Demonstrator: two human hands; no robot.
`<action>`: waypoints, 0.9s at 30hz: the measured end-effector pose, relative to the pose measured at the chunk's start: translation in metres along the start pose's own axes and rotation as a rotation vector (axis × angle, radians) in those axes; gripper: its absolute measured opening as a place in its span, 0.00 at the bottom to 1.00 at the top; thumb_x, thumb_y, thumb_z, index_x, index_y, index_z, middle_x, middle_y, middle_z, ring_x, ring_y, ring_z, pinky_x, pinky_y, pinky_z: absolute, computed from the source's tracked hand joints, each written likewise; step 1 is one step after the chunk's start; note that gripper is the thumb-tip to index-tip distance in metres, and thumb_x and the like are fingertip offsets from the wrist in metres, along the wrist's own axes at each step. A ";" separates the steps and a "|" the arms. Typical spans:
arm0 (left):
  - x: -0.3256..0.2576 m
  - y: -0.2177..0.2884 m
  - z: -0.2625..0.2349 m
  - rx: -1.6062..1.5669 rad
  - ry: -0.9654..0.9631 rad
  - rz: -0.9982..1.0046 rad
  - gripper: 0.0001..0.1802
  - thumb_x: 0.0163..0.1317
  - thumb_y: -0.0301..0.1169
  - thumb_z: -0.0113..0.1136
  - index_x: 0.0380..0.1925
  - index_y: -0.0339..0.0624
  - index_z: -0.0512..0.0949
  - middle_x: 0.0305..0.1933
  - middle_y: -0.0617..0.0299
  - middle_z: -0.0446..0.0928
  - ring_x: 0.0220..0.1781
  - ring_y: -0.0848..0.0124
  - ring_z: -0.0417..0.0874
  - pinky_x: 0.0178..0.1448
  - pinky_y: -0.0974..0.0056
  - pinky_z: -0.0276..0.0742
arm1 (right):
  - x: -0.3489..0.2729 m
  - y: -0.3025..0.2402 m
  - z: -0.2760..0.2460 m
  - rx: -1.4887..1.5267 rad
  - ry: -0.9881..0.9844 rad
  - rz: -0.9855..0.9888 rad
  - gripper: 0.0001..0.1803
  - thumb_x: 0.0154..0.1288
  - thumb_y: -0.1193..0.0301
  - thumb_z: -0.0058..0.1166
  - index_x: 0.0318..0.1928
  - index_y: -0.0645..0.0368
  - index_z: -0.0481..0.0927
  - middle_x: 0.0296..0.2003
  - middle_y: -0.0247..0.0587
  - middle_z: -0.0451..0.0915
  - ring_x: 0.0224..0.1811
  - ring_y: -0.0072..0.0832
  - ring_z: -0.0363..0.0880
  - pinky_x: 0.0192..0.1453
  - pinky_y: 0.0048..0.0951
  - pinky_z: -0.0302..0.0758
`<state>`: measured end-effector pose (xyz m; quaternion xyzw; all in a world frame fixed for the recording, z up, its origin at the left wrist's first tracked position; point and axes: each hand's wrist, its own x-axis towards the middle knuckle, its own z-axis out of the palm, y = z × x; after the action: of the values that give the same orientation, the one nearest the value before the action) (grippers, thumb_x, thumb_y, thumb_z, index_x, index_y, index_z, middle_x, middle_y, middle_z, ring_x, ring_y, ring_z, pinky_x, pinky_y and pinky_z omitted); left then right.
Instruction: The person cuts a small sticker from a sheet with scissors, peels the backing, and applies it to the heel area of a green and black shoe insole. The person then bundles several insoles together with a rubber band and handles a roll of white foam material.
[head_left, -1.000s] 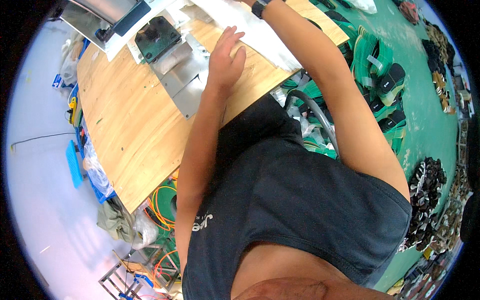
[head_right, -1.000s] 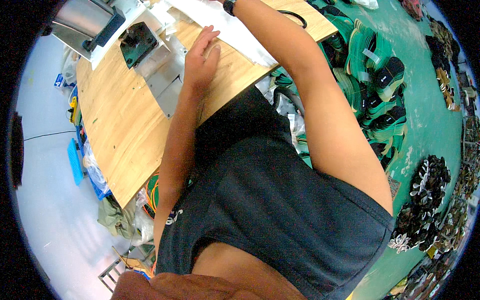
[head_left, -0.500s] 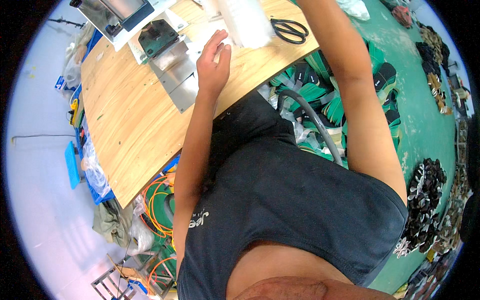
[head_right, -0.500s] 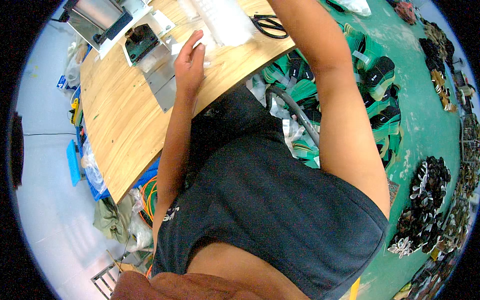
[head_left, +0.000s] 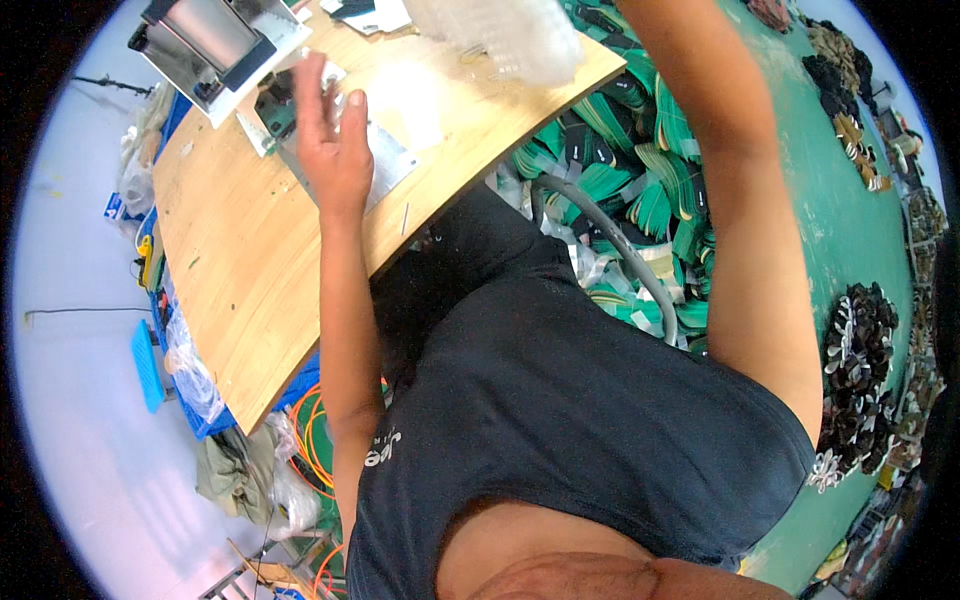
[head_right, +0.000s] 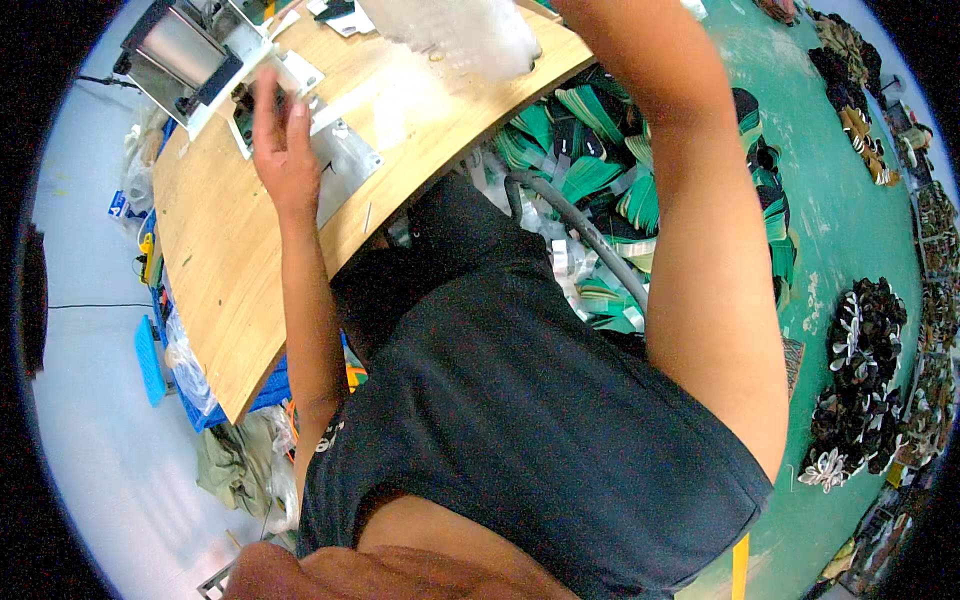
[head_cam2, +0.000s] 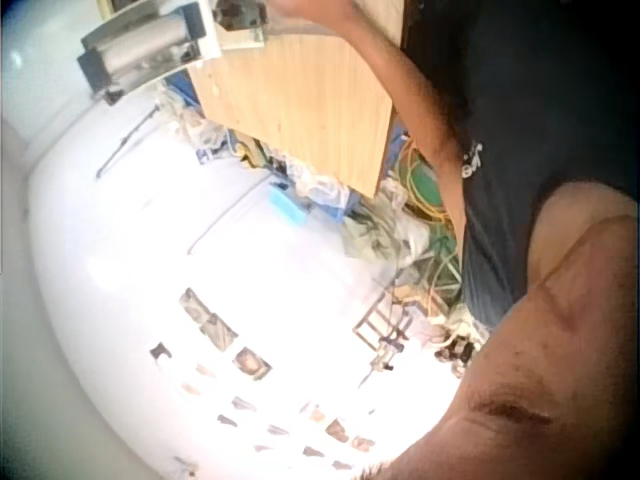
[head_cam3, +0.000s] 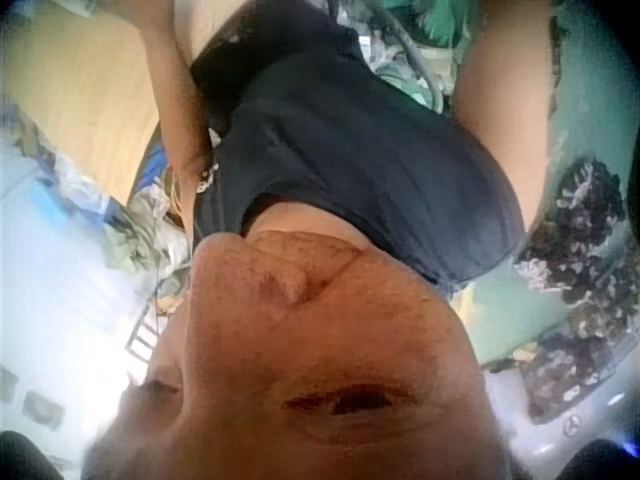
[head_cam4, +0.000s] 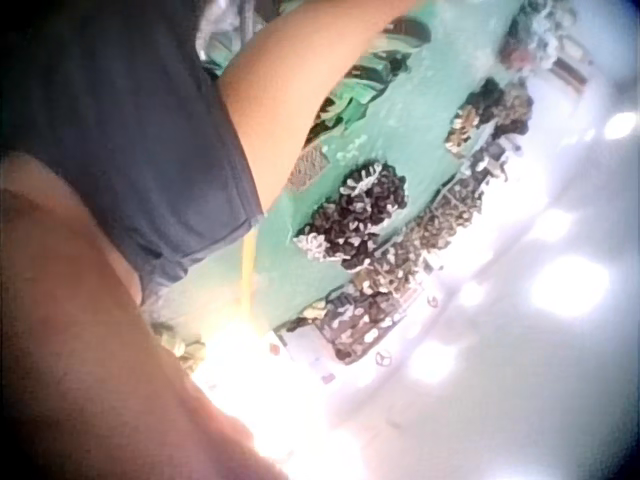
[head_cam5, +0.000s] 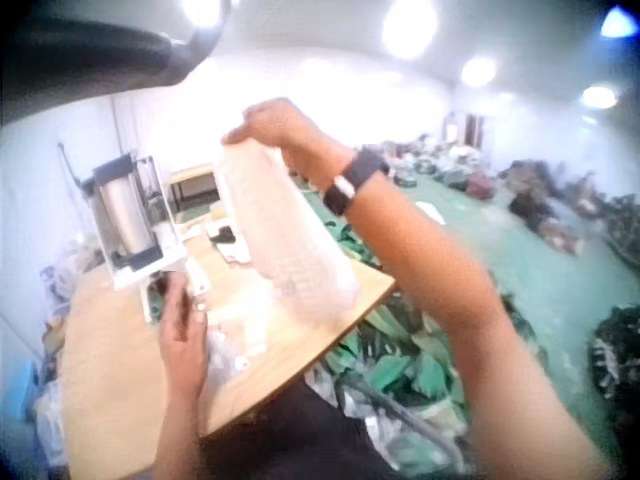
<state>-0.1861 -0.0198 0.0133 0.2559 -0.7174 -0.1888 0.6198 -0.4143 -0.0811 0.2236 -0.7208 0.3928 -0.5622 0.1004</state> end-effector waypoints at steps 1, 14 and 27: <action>0.010 -0.003 -0.007 0.156 0.022 0.161 0.34 0.60 0.36 0.60 0.66 0.40 0.62 0.73 0.42 0.52 0.76 0.54 0.50 0.74 0.54 0.48 | -0.006 -0.006 0.003 -0.001 -0.015 0.018 0.11 0.50 0.71 0.66 0.20 0.63 0.79 0.20 0.35 0.73 0.26 0.25 0.66 0.30 0.33 0.65; 0.082 0.058 -0.044 -0.366 0.172 0.241 0.34 0.53 0.26 0.69 0.57 0.26 0.64 0.50 0.48 0.76 0.49 0.64 0.79 0.54 0.64 0.76 | -0.090 -0.077 0.076 0.102 -0.123 -0.395 0.13 0.50 0.67 0.63 0.28 0.67 0.83 0.32 0.48 0.81 0.28 0.29 0.78 0.35 0.25 0.74; -0.038 0.081 -0.124 -0.673 0.261 -0.121 0.48 0.40 0.41 0.74 0.60 0.29 0.63 0.55 0.49 0.73 0.55 0.59 0.78 0.59 0.59 0.75 | -0.151 -0.117 0.178 0.469 -0.062 -0.476 0.17 0.43 0.61 0.71 0.26 0.61 0.82 0.51 0.46 0.79 0.54 0.39 0.74 0.58 0.33 0.68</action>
<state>-0.0705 0.0732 0.0505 0.1016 -0.5136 -0.4161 0.7435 -0.2115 0.0470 0.1198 -0.7662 0.0700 -0.6229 0.1415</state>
